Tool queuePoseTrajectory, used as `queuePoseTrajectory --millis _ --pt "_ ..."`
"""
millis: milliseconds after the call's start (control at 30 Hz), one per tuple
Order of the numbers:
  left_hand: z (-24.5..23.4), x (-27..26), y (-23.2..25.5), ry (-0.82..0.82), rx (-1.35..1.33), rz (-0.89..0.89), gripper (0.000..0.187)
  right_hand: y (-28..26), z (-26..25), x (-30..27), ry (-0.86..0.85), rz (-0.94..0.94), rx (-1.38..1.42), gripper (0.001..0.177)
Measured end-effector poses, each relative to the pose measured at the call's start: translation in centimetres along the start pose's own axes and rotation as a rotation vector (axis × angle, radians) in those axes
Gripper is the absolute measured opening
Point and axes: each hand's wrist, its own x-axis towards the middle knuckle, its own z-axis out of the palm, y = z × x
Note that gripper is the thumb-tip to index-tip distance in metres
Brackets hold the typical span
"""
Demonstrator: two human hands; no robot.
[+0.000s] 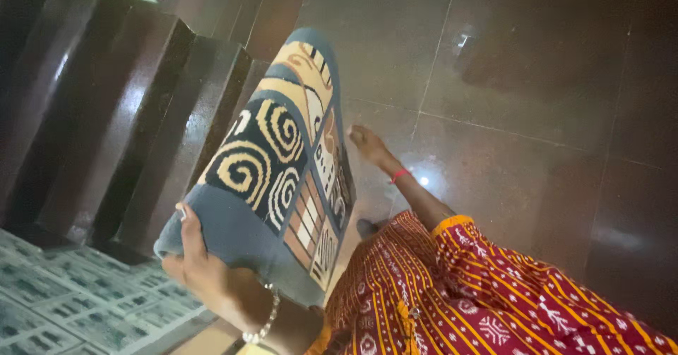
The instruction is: The person picks up a mat from the floor, carries it to a set of stairs, and rolls it up by hand.
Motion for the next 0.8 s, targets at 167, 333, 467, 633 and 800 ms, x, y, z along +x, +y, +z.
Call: queuePoseTrajectory --millis 167,333,467,633,800 --pt "-1.0 -1.1 1.9 0.019 -0.033 -0.073 0.033 -8.7 -5.0 1.3 0.044 0.289 0.166 0.087" --pt "-1.7 -1.7 5.1 0.171 -0.570 -0.346 0.045 -21.6 -15.5 0.2 0.411 -0.576 0.377 0.081" --pt "-1.9 -1.9 6.2 0.180 -0.672 -0.386 0.046 -23.8 -16.1 0.2 0.728 -0.778 0.553 0.056" --pt "-1.8 -3.8 6.1 0.068 -0.614 -0.510 0.043 -15.5 -4.1 2.8 0.482 -0.612 0.281 0.076" --pt "-0.6 -3.0 5.0 -0.095 -0.427 -0.261 0.034 0.0 7.2 -4.6 -0.477 -0.303 -0.041 0.061"
